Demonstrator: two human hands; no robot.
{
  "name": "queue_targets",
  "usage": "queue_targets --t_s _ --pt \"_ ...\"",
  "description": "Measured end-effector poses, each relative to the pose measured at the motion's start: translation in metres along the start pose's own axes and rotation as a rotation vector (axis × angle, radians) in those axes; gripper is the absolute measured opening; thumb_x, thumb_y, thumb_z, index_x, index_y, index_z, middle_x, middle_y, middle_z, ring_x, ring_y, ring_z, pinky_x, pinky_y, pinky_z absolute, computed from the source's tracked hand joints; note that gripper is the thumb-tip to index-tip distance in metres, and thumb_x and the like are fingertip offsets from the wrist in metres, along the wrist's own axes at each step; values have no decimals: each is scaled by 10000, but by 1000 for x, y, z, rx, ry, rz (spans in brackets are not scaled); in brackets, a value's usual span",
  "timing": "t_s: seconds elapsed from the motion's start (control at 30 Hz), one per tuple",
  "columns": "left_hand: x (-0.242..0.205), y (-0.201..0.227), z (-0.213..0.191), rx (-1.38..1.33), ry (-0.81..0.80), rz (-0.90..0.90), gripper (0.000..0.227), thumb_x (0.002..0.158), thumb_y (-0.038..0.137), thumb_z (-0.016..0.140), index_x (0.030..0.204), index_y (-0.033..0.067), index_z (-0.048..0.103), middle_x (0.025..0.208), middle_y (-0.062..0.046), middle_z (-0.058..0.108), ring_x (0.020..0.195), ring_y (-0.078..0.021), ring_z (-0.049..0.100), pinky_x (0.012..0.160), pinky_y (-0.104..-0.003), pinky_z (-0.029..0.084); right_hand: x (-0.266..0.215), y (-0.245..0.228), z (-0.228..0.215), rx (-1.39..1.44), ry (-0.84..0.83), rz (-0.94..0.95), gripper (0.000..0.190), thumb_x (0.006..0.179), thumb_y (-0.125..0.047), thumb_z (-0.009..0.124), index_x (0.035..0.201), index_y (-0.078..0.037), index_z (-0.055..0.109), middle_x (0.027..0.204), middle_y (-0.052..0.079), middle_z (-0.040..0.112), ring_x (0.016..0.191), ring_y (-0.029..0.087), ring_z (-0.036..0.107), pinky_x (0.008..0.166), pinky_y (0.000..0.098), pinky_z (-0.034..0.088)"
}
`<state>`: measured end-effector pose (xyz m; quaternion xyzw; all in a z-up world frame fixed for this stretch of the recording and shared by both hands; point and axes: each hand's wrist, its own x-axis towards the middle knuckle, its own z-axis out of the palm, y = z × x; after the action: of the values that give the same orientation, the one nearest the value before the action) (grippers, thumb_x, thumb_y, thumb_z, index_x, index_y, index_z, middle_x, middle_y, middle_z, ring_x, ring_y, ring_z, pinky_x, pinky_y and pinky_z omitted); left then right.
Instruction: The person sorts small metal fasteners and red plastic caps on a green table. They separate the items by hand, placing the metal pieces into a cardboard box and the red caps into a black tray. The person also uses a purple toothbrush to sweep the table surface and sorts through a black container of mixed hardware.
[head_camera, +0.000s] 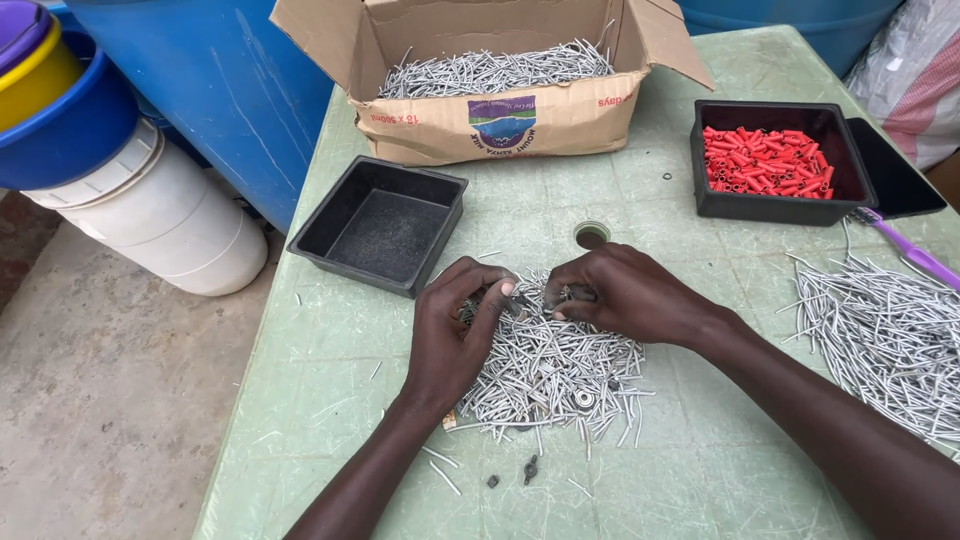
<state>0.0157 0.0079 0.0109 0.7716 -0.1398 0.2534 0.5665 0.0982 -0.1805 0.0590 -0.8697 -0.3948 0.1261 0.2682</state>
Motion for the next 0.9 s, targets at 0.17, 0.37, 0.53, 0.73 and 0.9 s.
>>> queue_targets --t_s 0.17,0.37,0.53,0.73,0.9 --pt "-3 -3 0 -58 40 16 141 978 122 618 922 31 711 724 -107 604 753 -184 624 697 -359 518 -1 5 -4 300 13 -39 129 772 -5 761 898 -26 776 463 -16 423 519 121 362 542 304 400" --pt "-5 -2 -3 -101 107 -3 120 957 136 668 898 34 685 687 -105 612 730 -156 614 683 -339 491 2 35 11 1004 -1 36 165 902 -170 596 985 -30 623 656 105 585 528 130 525 398 236 412" --pt "-2 1 -3 -45 55 18 109 927 80 677 1021 25 675 863 -165 690 906 -294 682 805 -421 520 6 24 25 1195 59 110 239 967 -208 563 861 6 562 642 123 500 440 125 495 273 158 331" --pt "-5 3 1 -14 88 19 141 896 29 699 1029 33 650 915 -134 694 955 -302 683 845 -436 528 2 0 27 1198 56 206 332 1034 -247 462 999 51 604 529 46 394 364 60 379 233 133 262" --pt "-2 9 8 44 92 82 139 882 31 723 998 43 648 933 -122 678 985 -324 663 863 -463 521 4 2 33 1166 38 197 312 1013 -225 482 1041 58 611 572 68 454 407 80 434 264 136 309"
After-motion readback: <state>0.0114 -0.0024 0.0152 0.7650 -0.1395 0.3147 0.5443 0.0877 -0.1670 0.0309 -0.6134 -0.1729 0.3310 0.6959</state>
